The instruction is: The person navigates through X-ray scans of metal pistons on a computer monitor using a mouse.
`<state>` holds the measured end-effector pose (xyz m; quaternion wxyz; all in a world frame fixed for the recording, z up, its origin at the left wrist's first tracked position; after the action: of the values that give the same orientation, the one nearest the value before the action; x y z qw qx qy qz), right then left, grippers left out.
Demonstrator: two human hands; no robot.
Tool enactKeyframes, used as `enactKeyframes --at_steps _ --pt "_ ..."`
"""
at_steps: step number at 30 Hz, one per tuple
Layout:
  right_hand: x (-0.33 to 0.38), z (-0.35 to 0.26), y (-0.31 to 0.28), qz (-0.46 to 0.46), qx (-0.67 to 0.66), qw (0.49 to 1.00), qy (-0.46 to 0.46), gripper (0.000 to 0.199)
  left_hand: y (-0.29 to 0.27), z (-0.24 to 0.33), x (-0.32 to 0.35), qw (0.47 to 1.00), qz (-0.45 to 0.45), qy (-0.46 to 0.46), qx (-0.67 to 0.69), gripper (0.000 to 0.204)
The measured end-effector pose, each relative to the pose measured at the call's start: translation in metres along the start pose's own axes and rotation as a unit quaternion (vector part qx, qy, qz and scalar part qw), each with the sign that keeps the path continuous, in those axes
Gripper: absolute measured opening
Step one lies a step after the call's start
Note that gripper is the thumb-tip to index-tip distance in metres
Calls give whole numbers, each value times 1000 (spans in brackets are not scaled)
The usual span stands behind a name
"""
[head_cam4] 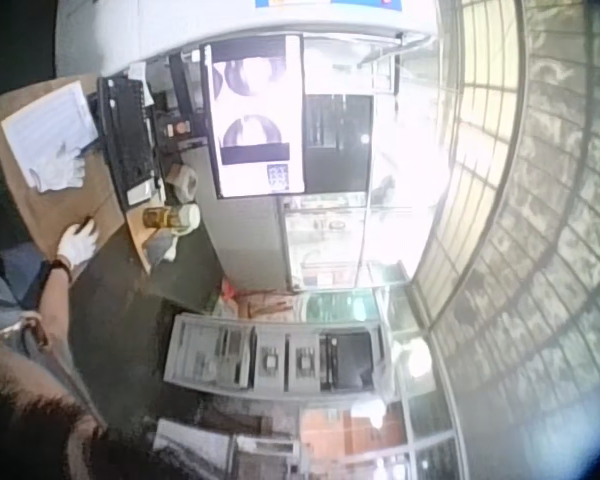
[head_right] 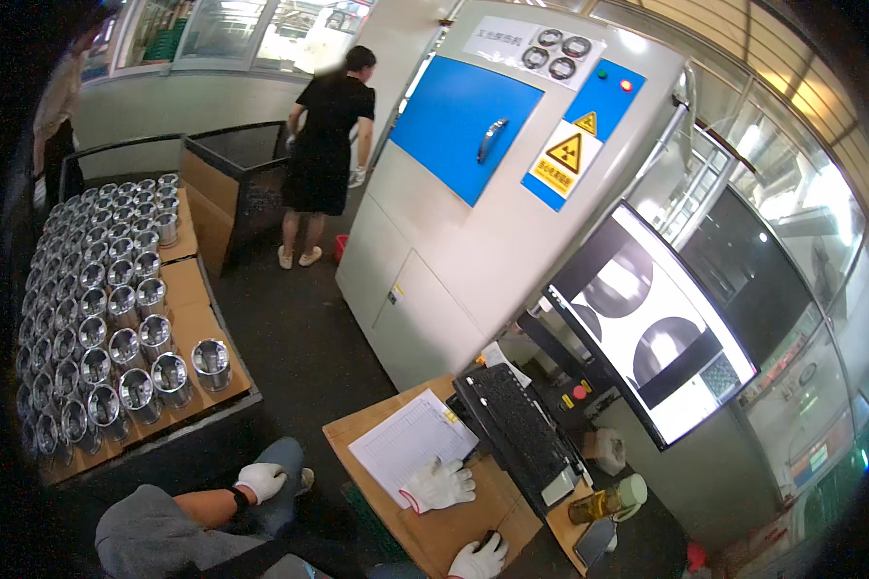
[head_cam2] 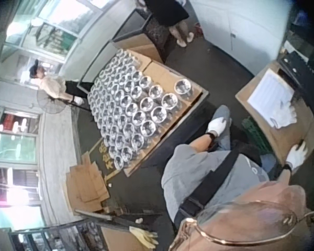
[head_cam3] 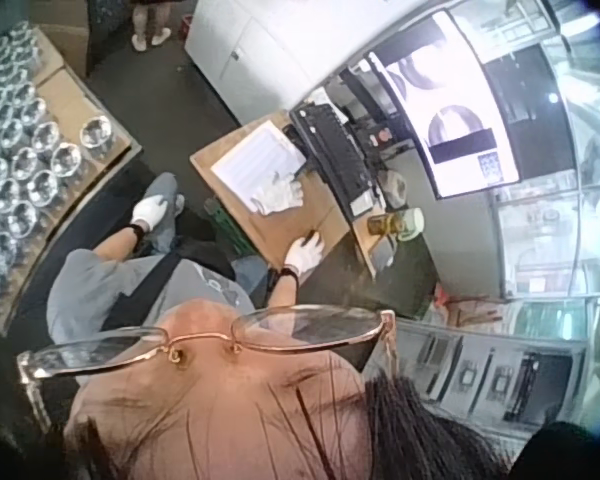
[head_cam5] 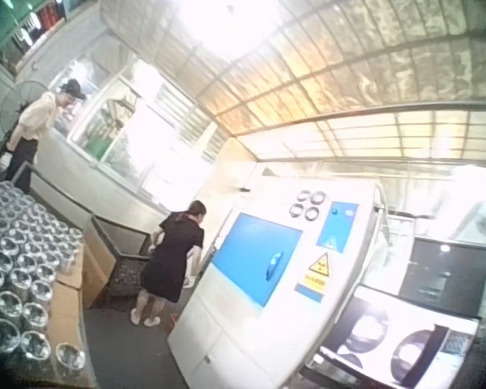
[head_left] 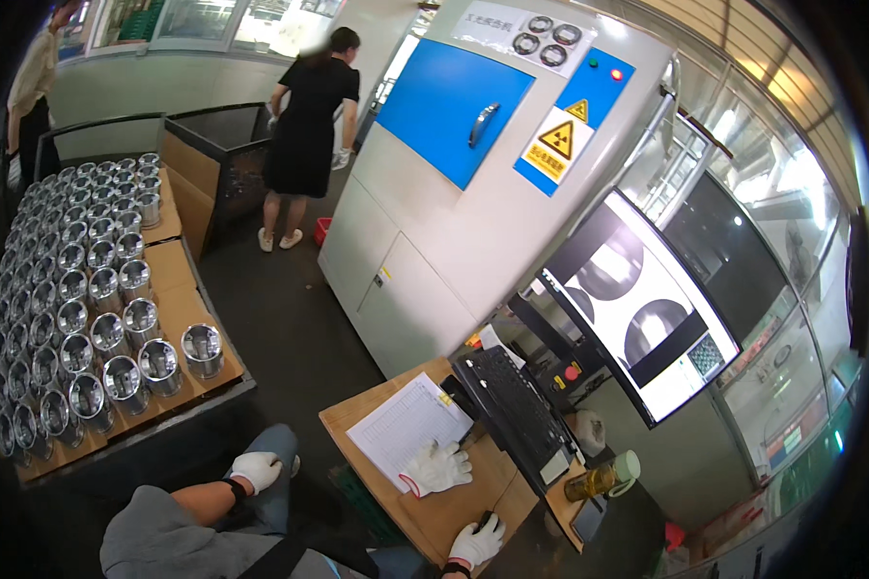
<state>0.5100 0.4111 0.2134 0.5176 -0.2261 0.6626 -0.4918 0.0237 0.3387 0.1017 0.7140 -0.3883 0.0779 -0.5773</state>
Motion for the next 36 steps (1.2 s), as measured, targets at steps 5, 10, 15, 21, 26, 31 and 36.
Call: enactKeyframes --at_steps 5,10,15,21,26,31,36 --pt "1 1 1 41 13 999 -8 49 -3 2 1 999 39 34 -7 33" --pt "1 4 2 23 11 1000 4 50 2 -1 0 999 37 33 -22 34" --pt "1 10 4 14 14 999 30 50 1 3 -1 998 45 43 -10 34" --pt "-6 5 10 40 3 999 -11 44 1 -7 -4 992 100 73 -5 28" --pt "-4 11 15 -3 10 1000 15 48 5 -10 -14 991 109 80 -16 25" --pt "-6 16 12 -10 -8 1000 25 47 3 0 -4 988 62 127 -66 42" --pt "-10 21 10 -10 -19 999 30 47 3 13 0 990 50 114 -65 42"
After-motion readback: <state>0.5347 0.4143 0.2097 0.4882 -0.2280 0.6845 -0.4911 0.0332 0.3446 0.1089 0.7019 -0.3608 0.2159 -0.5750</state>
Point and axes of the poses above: each hand's wrist, its own x-axis away from the middle knuckle, its own y-axis out of the palm, z = x × y, the point moved 7 cm from there along -x, towards the middle knuckle, and after that the axes turned 14 degrees about x, right-handed, at the moved point
